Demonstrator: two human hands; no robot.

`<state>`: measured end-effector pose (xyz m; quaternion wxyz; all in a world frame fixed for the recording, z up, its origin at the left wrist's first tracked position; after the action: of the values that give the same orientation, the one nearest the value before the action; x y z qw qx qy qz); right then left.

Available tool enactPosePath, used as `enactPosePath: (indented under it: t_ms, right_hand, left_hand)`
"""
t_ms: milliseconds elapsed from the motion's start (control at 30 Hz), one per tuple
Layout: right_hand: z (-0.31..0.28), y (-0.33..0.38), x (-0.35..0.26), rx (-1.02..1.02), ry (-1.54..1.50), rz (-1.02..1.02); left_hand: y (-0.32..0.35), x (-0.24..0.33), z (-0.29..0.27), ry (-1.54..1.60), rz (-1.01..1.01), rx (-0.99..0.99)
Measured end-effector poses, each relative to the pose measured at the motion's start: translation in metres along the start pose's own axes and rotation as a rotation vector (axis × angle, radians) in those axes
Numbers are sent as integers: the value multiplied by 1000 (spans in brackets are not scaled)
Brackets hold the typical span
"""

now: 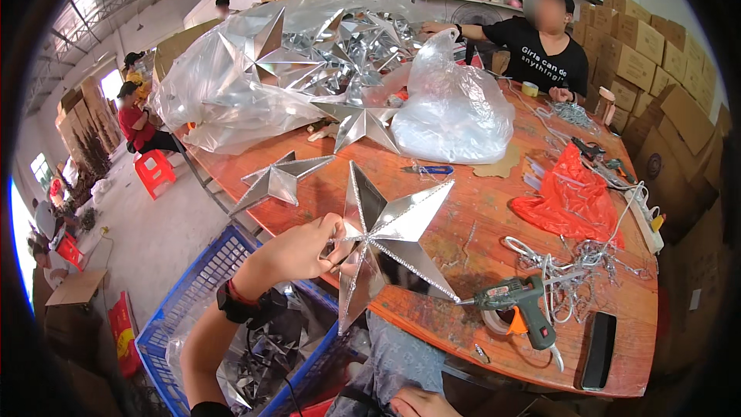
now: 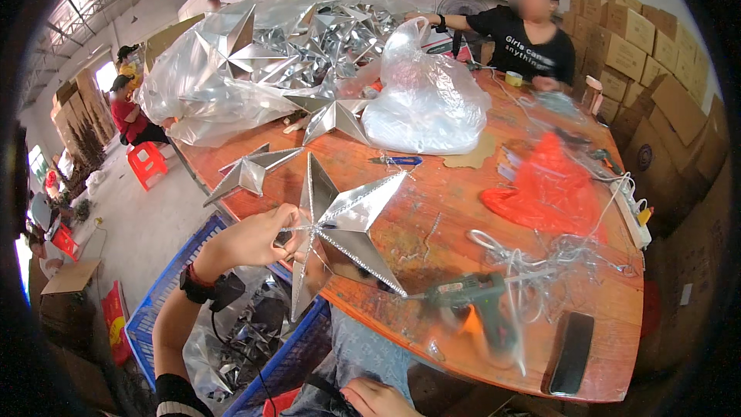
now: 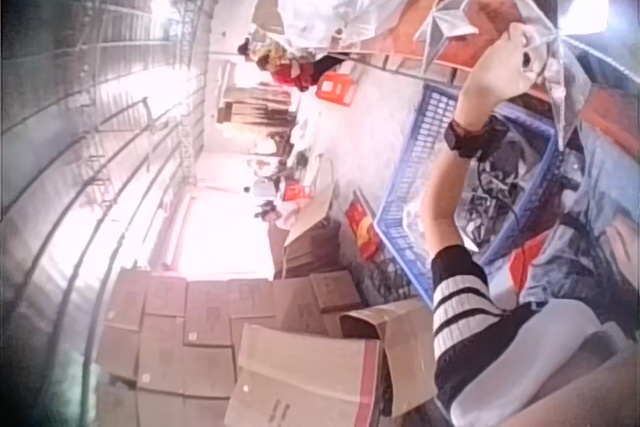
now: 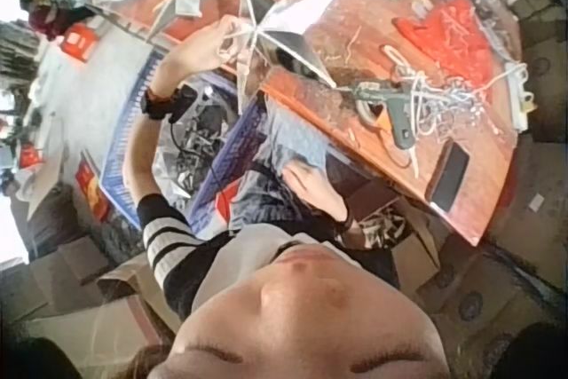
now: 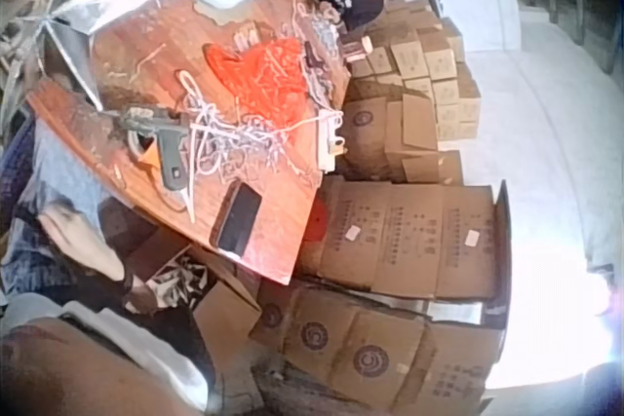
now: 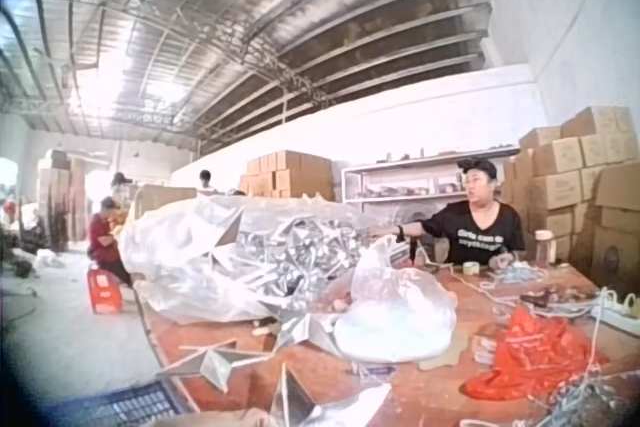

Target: Using a hot glue gun to assemble silver decorative star pieces on a workshop table.

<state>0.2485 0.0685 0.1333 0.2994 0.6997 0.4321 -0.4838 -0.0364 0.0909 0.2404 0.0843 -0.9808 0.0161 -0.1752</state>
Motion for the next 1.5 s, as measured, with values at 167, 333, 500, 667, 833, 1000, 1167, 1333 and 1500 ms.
enactPosePath:
  t_ms: [167,333,500,667,833,1000,1167,1333,1500]
  right_hand:
    - [7,4,-1,-46,13,46]
    - [9,6,-3,-40,5,44]
    - [18,12,-2,-44,-4,-28]
    - [36,9,3,-10,6,-180]
    - [24,21,-15,87,-23,-152]
    - [-42,45,-11,422,1,104]
    - [-64,94,-22,532,-201,231]
    - [-69,159,-10,759,-518,342]
    - [-27,210,-15,654,183,593]
  left_hand:
    - [8,-3,3,47,39,63]
    - [16,3,7,35,40,94]
    - [39,3,13,170,-64,88]
    - [73,-11,16,75,-205,84]
    - [143,-33,24,-335,-18,207]
    - [146,6,52,-139,-187,274]
    - [115,84,79,178,-87,114]
    - [91,132,116,290,195,-73]
    - [76,192,159,174,546,-234]
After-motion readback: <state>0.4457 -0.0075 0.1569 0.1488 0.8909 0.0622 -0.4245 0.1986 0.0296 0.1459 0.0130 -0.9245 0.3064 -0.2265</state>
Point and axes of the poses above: each hand's wrist, its own y-axis away from the middle knuckle, its own z-axis out of the palm, x = y × z, the point moved 5 cm from there along -y, towards the middle knuckle, and after that the axes turned 12 degrees about z, right-handed, at the moved point
